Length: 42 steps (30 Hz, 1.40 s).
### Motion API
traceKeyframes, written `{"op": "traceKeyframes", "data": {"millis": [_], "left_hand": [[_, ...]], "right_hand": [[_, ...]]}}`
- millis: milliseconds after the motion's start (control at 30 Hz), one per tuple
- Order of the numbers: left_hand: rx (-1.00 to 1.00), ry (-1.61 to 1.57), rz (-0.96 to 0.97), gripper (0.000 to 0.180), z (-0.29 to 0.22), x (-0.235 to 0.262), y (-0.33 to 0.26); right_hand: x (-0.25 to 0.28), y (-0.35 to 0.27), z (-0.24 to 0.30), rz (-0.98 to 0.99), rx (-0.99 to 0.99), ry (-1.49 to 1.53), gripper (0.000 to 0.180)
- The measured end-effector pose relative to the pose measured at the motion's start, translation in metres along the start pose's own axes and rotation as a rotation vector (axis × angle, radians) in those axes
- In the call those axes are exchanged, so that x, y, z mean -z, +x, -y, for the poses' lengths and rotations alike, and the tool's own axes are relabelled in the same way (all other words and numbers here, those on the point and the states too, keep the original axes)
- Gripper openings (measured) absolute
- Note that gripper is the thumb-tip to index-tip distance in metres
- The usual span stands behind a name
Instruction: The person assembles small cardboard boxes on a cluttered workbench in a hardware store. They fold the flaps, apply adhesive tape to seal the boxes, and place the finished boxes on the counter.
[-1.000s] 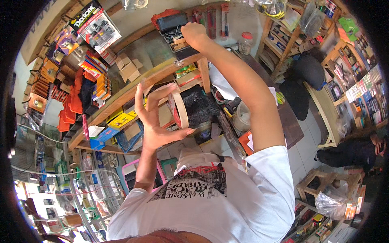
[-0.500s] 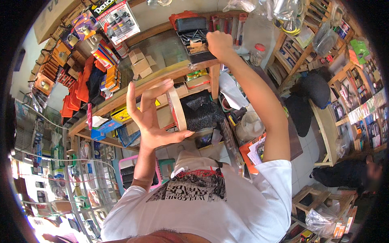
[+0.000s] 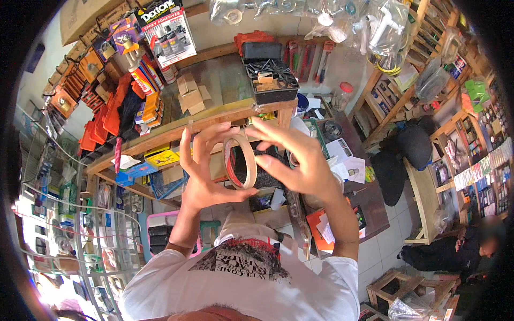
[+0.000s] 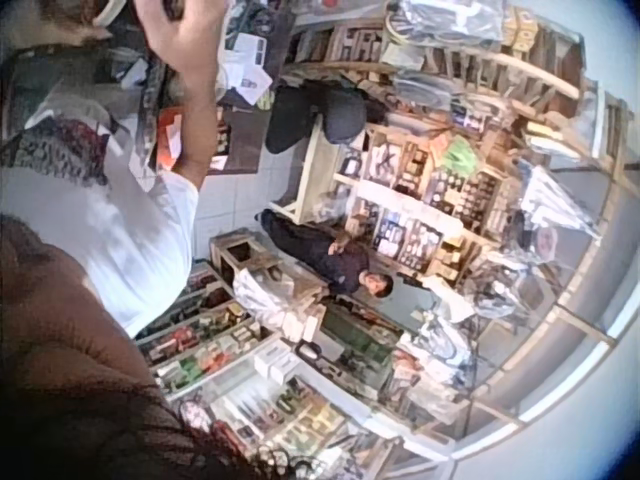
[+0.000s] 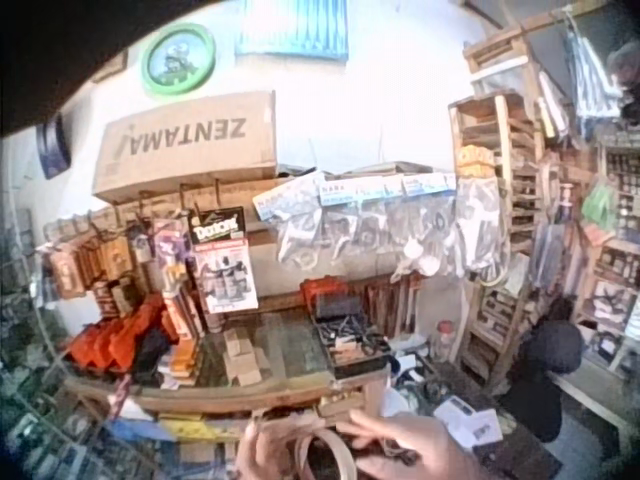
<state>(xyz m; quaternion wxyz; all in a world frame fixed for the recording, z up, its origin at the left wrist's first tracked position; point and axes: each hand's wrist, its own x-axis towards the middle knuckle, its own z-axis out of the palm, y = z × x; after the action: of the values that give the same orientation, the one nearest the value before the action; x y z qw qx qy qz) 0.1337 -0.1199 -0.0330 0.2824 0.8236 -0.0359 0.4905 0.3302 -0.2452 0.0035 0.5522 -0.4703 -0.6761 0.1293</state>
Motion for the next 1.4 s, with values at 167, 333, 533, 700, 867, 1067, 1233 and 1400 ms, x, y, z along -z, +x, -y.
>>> {"op": "traceKeyframes", "data": {"millis": [167, 333, 533, 700, 867, 1067, 1233, 1400], "left_hand": [[-0.021, -0.061, 0.016, 0.152, -0.003, -0.007, 0.004], [-0.046, -0.063, 0.036, 0.153, -0.007, -0.011, 0.001], [-0.042, -0.062, 0.066, 0.146, -0.011, -0.009, -0.001], [-0.042, 0.029, 0.016, 0.141, -0.012, -0.015, -0.008], [-0.076, -0.01, -0.011, 0.134, -0.004, -0.017, -0.015], [-0.086, -0.077, -0.055, 0.14, -0.004, -0.016, -0.02], [-0.081, -0.091, -0.062, 0.141, -0.007, -0.023, -0.022], [-0.095, 0.036, -0.048, 0.14, -0.009, -0.033, -0.024]], "right_hand": [[0.004, -0.015, -0.001, -0.025, 0.216, -0.252, 0.06], [0.001, -0.029, -0.001, -0.087, 0.3, -0.365, 0.055], [-0.008, -0.035, 0.0, -0.175, 0.352, -0.322, 0.054], [-0.025, -0.042, -0.008, -0.247, 0.329, -0.22, 0.056], [-0.043, -0.049, -0.025, -0.348, 0.33, -0.16, 0.055], [-0.057, -0.052, -0.032, -0.427, 0.381, -0.185, 0.053], [-0.072, -0.051, -0.033, -0.482, 0.338, -0.105, 0.06], [-0.072, -0.058, -0.046, -0.499, 0.393, -0.086, 0.052]]}}
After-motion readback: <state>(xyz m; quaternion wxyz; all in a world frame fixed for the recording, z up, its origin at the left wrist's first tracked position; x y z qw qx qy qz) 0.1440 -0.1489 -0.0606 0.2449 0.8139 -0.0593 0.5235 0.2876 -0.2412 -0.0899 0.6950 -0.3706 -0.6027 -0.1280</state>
